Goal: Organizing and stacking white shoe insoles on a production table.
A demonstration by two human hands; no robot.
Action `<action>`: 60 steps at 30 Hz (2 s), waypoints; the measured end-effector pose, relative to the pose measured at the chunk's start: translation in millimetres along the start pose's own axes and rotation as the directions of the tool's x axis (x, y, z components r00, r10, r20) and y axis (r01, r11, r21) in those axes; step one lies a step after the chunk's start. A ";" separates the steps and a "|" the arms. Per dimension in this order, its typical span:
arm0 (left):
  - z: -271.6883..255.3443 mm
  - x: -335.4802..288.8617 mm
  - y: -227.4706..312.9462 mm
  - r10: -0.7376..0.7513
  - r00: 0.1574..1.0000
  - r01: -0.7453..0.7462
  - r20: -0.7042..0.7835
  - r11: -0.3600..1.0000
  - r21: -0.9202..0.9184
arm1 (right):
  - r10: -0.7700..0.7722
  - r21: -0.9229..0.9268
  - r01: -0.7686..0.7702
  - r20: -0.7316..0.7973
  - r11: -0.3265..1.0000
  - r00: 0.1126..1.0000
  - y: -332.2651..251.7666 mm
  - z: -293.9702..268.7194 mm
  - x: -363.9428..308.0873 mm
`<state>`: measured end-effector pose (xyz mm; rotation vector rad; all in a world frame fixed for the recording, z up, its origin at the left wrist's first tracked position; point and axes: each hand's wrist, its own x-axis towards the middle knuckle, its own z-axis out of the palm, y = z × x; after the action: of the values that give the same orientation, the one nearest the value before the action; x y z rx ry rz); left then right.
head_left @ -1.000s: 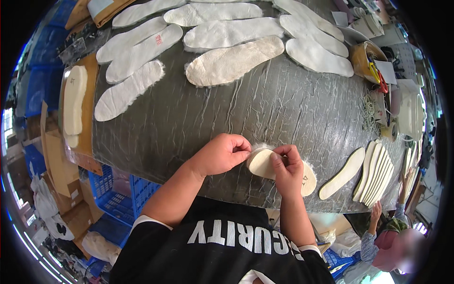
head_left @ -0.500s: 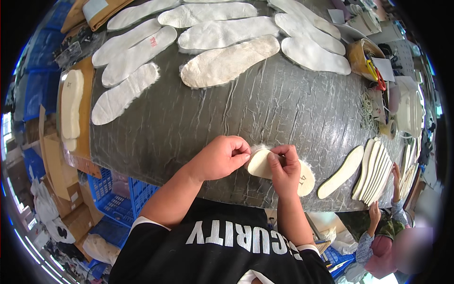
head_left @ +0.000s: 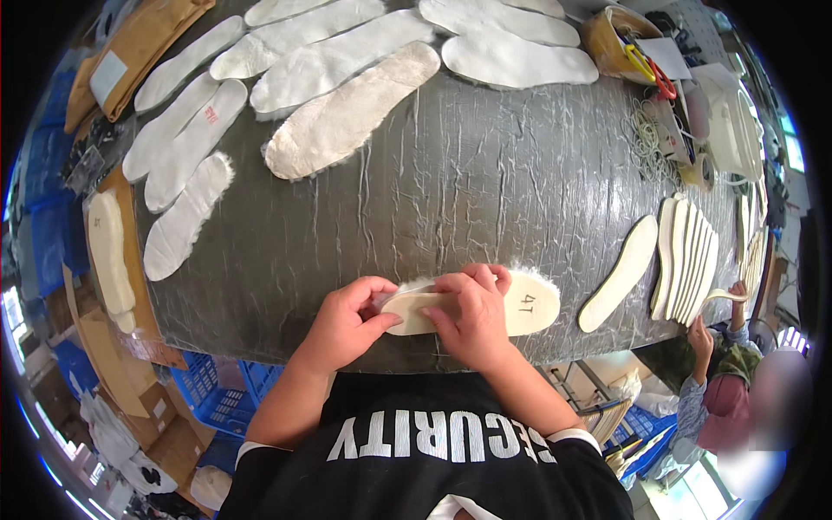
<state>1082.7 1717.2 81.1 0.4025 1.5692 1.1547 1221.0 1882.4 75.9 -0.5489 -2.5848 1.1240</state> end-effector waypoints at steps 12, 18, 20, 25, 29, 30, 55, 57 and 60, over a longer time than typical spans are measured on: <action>2.0 1.4 14.1 0.389 0.921 -0.337 0.037 0.743 0.578 | -0.059 0.083 0.047 0.156 0.995 0.986 21.1 -21.3 4.4; 10.8 20.1 17.6 0.401 0.895 -0.441 0.195 0.724 0.530 | -0.108 0.098 0.094 0.152 0.991 0.982 20.6 -16.5 2.7; 14.1 20.4 13.8 0.453 0.877 -0.468 0.161 0.732 0.495 | -0.090 0.116 0.075 0.127 0.990 0.988 21.9 -16.3 2.9; 18.9 17.6 3.9 0.374 0.926 -0.357 0.038 0.842 0.405 | -0.073 0.038 0.069 0.122 0.997 0.990 21.6 -16.6 6.7; 19.8 17.4 -0.1 0.399 0.917 -0.374 0.006 0.854 0.363 | -0.026 -0.099 0.044 0.173 0.994 0.985 26.8 -25.0 11.4; 20.2 17.4 -0.7 0.402 0.916 -0.375 -0.001 0.854 0.361 | 0.003 -0.148 0.030 0.221 0.989 0.975 28.1 -26.6 12.1; -13.1 39.3 12.2 -0.192 0.978 0.204 0.083 0.962 -0.183 | -0.076 -0.141 0.200 0.603 0.970 0.794 11.4 -73.5 17.0; -11.8 34.3 27.8 -0.202 0.977 0.208 0.070 0.974 -0.088 | -0.023 -0.072 0.109 0.725 0.991 0.688 12.7 -80.1 24.4; -5.5 14.0 54.9 0.532 0.845 -0.460 0.044 0.683 0.567 | 0.035 0.019 -0.096 0.851 0.995 0.524 14.4 -86.6 38.7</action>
<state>1056.2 1751.0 118.4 1.2439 1.9751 1.1039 1223.3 1964.1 126.2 -0.0228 -3.3151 1.8657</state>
